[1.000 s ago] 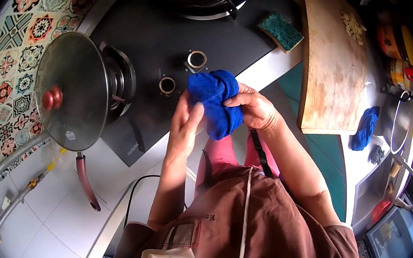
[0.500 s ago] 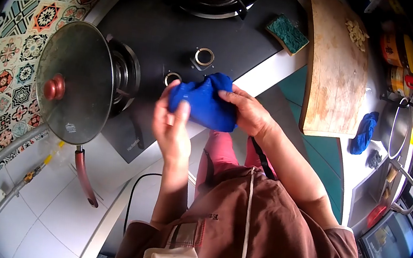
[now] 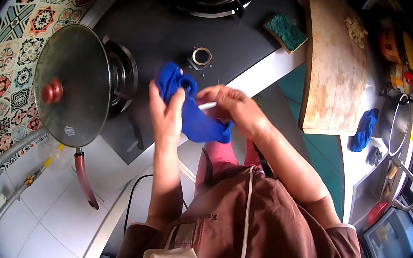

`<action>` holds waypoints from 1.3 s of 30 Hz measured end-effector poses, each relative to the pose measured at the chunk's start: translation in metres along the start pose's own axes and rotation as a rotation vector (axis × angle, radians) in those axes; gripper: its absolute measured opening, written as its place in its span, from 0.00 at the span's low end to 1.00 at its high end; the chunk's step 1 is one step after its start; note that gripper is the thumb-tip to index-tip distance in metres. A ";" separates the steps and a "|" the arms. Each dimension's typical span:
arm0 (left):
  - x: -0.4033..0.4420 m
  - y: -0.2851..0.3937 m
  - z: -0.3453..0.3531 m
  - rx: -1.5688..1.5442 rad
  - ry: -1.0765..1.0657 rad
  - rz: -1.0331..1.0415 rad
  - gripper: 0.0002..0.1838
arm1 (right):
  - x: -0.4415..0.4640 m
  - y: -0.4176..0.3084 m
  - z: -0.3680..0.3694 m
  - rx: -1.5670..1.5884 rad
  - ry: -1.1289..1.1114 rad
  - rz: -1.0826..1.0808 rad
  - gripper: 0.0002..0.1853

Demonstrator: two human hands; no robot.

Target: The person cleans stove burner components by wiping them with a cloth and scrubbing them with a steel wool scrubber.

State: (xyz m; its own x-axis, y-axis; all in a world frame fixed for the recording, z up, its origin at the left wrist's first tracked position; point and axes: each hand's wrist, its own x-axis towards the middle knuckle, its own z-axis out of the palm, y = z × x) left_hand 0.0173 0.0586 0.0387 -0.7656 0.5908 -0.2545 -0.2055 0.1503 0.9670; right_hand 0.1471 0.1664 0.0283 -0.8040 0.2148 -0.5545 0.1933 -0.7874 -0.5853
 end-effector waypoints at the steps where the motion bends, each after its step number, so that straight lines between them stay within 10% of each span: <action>1: 0.010 0.009 -0.006 0.146 -0.036 -0.138 0.20 | 0.009 0.003 -0.010 -0.034 0.110 -0.029 0.13; 5: 0.075 0.014 -0.002 0.614 -0.137 0.158 0.24 | 0.040 0.000 -0.032 -0.104 0.367 -0.121 0.16; 21: 0.111 0.009 0.032 1.114 -0.388 -0.246 0.21 | 0.082 -0.010 -0.027 -0.193 0.326 -0.168 0.15; 39: 0.050 -0.008 0.057 0.853 -0.122 -0.447 0.31 | 0.089 -0.017 -0.037 -0.355 0.282 -0.151 0.12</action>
State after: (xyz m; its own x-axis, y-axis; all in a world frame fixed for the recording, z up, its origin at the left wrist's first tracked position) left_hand 0.0152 0.1321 0.0188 -0.6461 0.4105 -0.6435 0.0858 0.8767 0.4733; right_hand 0.0931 0.2209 -0.0330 -0.6636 0.4987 -0.5577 0.3053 -0.5000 -0.8104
